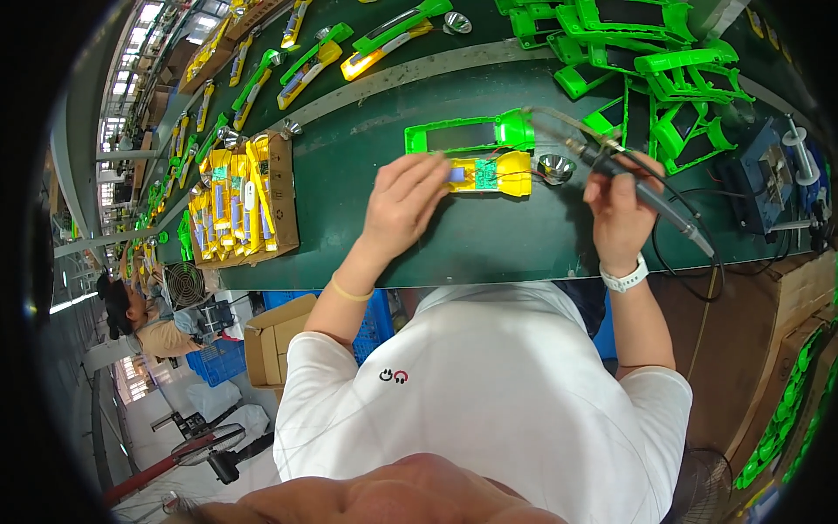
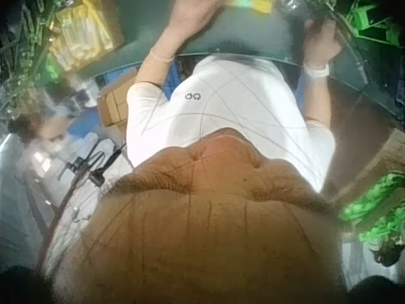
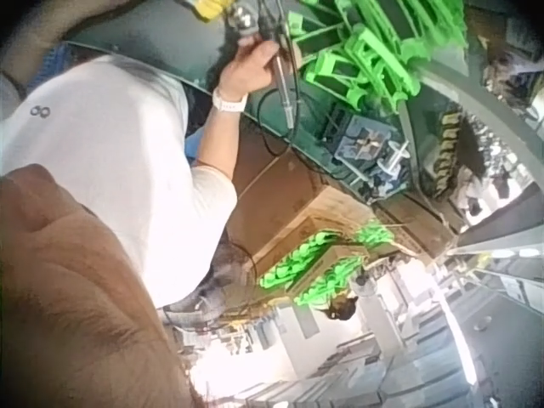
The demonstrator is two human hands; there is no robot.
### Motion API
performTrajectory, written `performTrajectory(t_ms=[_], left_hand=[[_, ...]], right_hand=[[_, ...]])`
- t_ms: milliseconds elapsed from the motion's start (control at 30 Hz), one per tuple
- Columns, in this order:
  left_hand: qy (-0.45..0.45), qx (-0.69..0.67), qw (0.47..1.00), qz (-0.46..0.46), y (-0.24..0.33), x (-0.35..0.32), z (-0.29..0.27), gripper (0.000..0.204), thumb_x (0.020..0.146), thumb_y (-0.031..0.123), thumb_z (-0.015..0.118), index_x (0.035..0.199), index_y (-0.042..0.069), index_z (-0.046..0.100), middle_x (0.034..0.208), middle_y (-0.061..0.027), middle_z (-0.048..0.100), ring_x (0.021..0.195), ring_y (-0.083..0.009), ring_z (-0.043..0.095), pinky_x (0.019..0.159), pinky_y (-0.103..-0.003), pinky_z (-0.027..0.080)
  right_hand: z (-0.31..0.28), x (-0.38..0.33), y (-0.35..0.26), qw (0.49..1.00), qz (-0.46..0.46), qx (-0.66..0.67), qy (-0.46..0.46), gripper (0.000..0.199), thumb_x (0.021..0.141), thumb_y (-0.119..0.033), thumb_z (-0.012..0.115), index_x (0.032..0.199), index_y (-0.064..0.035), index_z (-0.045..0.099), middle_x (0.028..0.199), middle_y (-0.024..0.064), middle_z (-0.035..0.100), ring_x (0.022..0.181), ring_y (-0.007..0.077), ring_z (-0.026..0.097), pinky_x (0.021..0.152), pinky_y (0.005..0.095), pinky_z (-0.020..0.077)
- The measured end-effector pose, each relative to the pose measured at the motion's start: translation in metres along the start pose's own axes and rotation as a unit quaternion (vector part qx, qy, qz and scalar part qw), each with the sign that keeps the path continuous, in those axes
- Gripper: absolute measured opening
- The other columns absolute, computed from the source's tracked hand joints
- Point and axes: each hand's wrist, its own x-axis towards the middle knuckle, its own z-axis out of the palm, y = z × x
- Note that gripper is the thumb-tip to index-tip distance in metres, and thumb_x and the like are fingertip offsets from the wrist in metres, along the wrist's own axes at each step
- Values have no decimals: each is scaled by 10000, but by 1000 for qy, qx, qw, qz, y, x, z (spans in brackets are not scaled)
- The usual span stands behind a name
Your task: Soldering wires onto circuit boards for solar-powered flashlights on an industrial assembly line.
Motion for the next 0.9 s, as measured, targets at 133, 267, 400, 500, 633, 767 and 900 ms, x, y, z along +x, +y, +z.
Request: performTrajectory(t_ms=[133,267,400,500,633,767,900], left_hand=[[19,-145,988,-39,12,19,21,206,695,62,711,896,73,667,869,-59,647,734,-220,576,643,-306,468],[-52,-205,972,-107,11,22,23,160,703,51,698,850,60,635,820,-65,606,715,-233,548,634,-319,463],[-64,-129,979,-143,16,30,17,129,707,47,691,806,38,608,805,-80,533,743,-239,526,634,-324,458],[-76,-117,972,-189,16,33,17,105,703,14,693,779,24,622,800,-67,469,668,-163,520,553,-260,453],[-91,-131,965,-208,14,35,19,98,706,-17,667,775,4,601,829,-79,444,678,-148,513,528,-239,470],[-109,-122,963,-213,14,37,18,98,705,-22,657,773,0,591,825,-78,451,669,-150,511,530,-237,484],[-106,-130,963,-209,15,37,17,97,704,-22,656,772,-2,590,827,-78,454,669,-152,512,539,-239,482]], right_hand=[[-3,-11,7,997,44,-52,-29,213,891,-155,549,1030,-79,406,694,55,515,504,106,491,423,196,357],[-1,-16,11,994,81,-58,-47,227,872,-86,561,996,-61,372,723,58,501,507,98,474,435,212,378],[-6,-14,17,992,85,-66,-71,260,849,-52,582,989,-52,362,756,58,513,553,85,491,465,211,412],[-7,-12,18,988,73,-92,-96,273,842,-51,593,988,-48,362,769,51,520,567,76,496,476,205,418],[-2,-13,19,987,87,-98,-89,275,839,-51,599,983,-43,365,772,44,524,573,65,496,482,197,417],[-1,-14,21,983,102,-106,-108,274,838,-50,604,981,-37,371,774,41,524,582,56,499,486,184,414],[1,-12,23,981,106,-106,-120,277,841,-59,605,991,-35,373,774,43,521,581,60,504,485,187,418]])
